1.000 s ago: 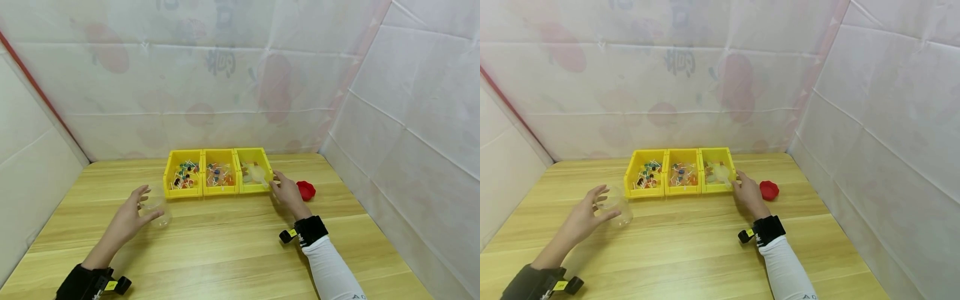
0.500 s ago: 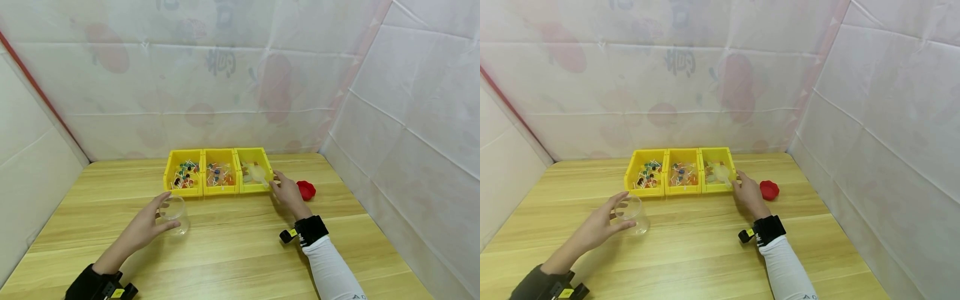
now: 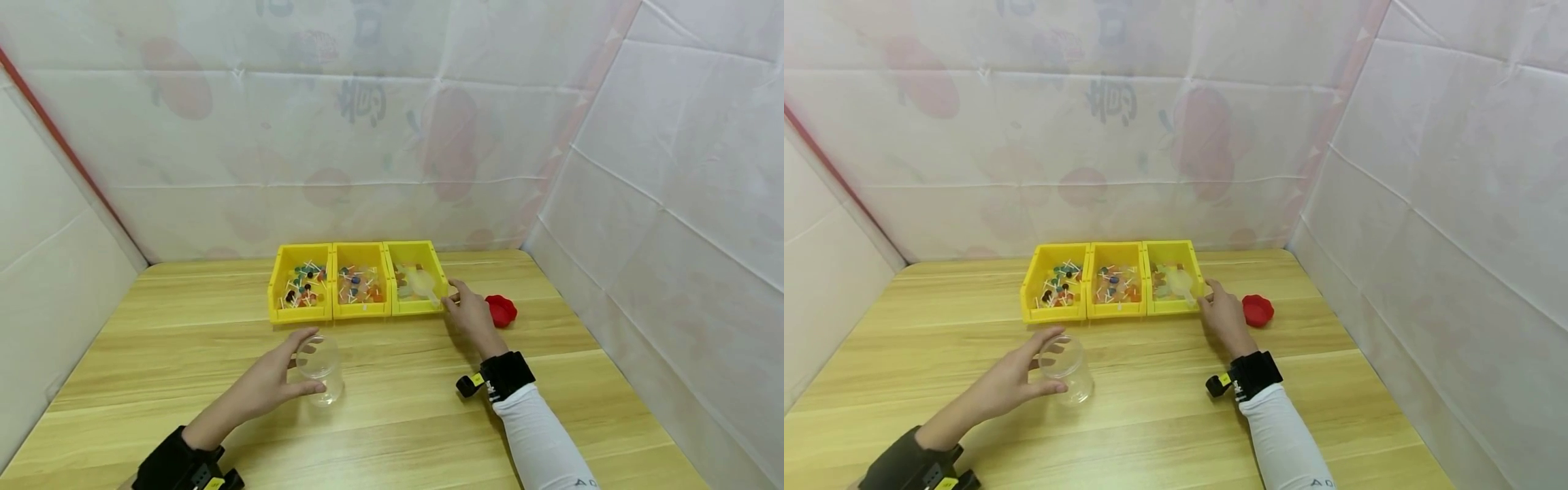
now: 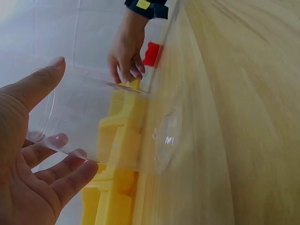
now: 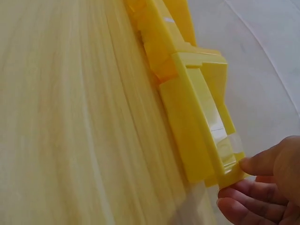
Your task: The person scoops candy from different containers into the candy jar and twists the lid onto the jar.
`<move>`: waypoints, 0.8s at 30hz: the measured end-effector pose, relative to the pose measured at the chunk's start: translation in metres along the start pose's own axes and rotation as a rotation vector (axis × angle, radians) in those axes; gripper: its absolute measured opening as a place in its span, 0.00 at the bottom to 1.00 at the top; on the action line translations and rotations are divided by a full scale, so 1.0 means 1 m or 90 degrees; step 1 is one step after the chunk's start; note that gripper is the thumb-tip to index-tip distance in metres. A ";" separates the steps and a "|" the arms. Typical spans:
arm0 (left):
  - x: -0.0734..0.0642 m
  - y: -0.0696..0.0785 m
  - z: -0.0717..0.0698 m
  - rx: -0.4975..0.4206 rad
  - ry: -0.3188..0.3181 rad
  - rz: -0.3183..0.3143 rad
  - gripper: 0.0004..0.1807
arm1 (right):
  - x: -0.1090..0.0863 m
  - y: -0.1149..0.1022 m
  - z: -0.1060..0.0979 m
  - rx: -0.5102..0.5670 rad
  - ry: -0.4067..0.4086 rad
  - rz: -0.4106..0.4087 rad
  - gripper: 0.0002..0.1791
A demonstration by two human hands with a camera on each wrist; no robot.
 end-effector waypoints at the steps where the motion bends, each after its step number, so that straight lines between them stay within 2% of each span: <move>1: 0.000 0.000 0.000 -0.001 -0.004 0.004 0.47 | 0.000 -0.002 0.001 0.003 0.003 0.006 0.28; 12: -0.007 -0.009 -0.008 -0.012 -0.049 0.048 0.48 | -0.002 -0.008 0.003 0.002 0.040 0.082 0.16; 19: -0.013 -0.018 -0.019 -0.051 -0.075 0.086 0.48 | -0.004 -0.010 0.002 -0.024 0.051 0.092 0.15; 24: -0.017 -0.025 -0.028 -0.050 -0.090 0.097 0.49 | -0.006 -0.014 0.006 -0.031 0.048 0.087 0.16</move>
Point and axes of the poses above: each hand's wrist, its own x-axis towards the middle knuckle, its own z-axis out of the palm, y = z × x, the point moved 3 cm from there along x, towards the middle knuckle, and after that the axes turned 10 degrees about z, right-handed, at the moved point
